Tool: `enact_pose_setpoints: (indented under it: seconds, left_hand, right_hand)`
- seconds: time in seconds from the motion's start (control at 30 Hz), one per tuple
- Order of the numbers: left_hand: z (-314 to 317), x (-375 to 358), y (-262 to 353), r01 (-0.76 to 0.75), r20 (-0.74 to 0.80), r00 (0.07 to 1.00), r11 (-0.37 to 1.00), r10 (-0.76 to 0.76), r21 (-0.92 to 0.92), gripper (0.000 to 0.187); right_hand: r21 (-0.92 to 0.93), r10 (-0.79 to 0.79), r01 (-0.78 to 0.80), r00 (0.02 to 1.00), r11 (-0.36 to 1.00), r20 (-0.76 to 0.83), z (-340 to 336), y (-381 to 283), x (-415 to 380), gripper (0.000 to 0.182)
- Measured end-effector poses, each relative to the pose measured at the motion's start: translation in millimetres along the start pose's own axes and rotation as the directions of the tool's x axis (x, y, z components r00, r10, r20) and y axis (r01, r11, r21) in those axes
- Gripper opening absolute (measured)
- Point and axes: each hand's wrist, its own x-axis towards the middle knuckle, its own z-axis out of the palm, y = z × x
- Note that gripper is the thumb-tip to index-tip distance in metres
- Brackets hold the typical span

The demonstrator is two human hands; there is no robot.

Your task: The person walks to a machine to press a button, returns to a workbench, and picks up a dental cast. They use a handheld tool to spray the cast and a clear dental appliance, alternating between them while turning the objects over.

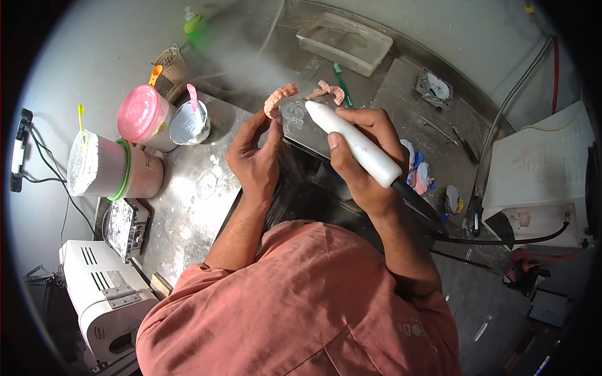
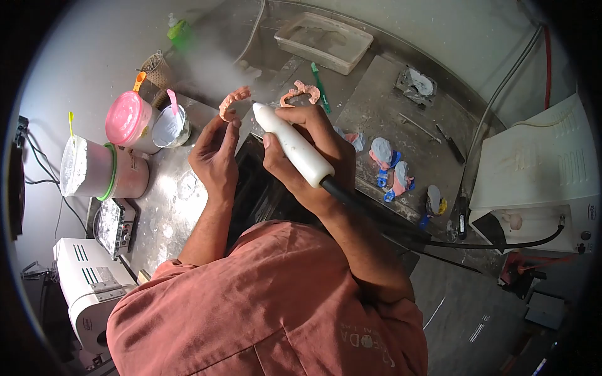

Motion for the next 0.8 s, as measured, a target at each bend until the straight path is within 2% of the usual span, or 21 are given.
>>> enact_pose_setpoints:
  seconds: [0.03,0.1,0.13,0.17,0.2,0.23,0.3,0.47,0.63,0.67,0.7,0.73,0.8]
  left_hand:
    - [-0.4,0.5,4.9,0.0,0.0,1.0,1.0,0.0,0.0,0.021]
    - [-1.9,1.2,13.3,0.228,0.084,0.97,0.974,-0.227,-0.004,0.021]
    - [-2.6,2.0,12.7,0.228,0.084,0.97,0.974,-0.227,-0.004,0.021]
    - [-3.1,3.1,11.5,0.378,0.188,0.92,0.906,-0.344,-0.193,0.022]
    - [-3.5,3.4,10.9,0.519,0.309,0.85,0.778,-0.426,-0.355,0.023]
    - [-1.8,3.0,14.0,0.519,0.309,0.85,0.778,-0.426,-0.355,0.023]
    - [2.4,1.1,22.8,0.633,0.336,0.774,0.676,-0.537,-0.378,0.022]
    - [2.9,2.2,23.0,0.64,0.33,0.768,0.66,-0.549,-0.393,0.021]
    - [-1.0,1.5,25.4,0.646,0.337,0.764,0.654,-0.551,-0.395,0.02]
    - [-2.5,0.3,21.9,0.619,0.358,0.783,0.689,-0.508,-0.377,0.024]
    - [-3.3,-0.2,20.1,0.59,0.379,0.8,0.722,-0.465,-0.361,0.029]
    - [-3.8,-0.8,22.3,0.59,0.38,0.8,0.721,-0.464,-0.363,0.029]
    - [-5.0,-2.6,31.1,0.421,0.286,0.884,0.895,-0.369,-0.149,0.023]
  right_hand:
    - [0.044,0.017,-0.017,1.0,0.999,0.006,-0.1,-0.7,0.0,0.023]
    - [0.014,-0.02,0.02,1.0,1.0,0.0,1.5,1.1,-0.7,0.024]
    - [-0.015,-0.057,0.057,0.998,0.998,-0.006,2.4,2.3,-1.6,0.024]
    - [-0.015,-0.056,0.056,0.998,0.998,-0.006,2.6,3.5,-3.6,0.024]
    - [-0.056,-0.039,0.039,0.999,0.998,-0.005,2.4,4.9,-5.7,0.025]
    - [-0.095,-0.024,0.023,1.0,0.995,-0.005,2.4,5.8,-6.9,0.027]
    - [-0.097,-0.04,0.041,0.999,0.994,0.01,2.6,6.0,-8.3,0.028]
    - [-0.11,-0.053,0.05,0.998,0.993,-0.023,4.2,8.0,-11.5,0.029]
    - [-0.126,-0.003,-0.007,0.997,0.992,-0.082,0.2,6.5,-12.0,0.026]
    - [-0.132,-0.028,0.011,0.992,0.991,-0.124,0.0,9.4,-11.4,0.027]
    - [-0.081,0.07,-0.081,0.989,0.993,-0.128,-1.6,8.8,-11.7,0.029]
    - [-0.038,0.09,-0.096,0.987,0.995,-0.136,-1.9,7.0,-8.3,0.029]
    - [0.062,0.136,-0.13,0.983,0.99,-0.125,-2.1,8.5,-2.9,0.03]
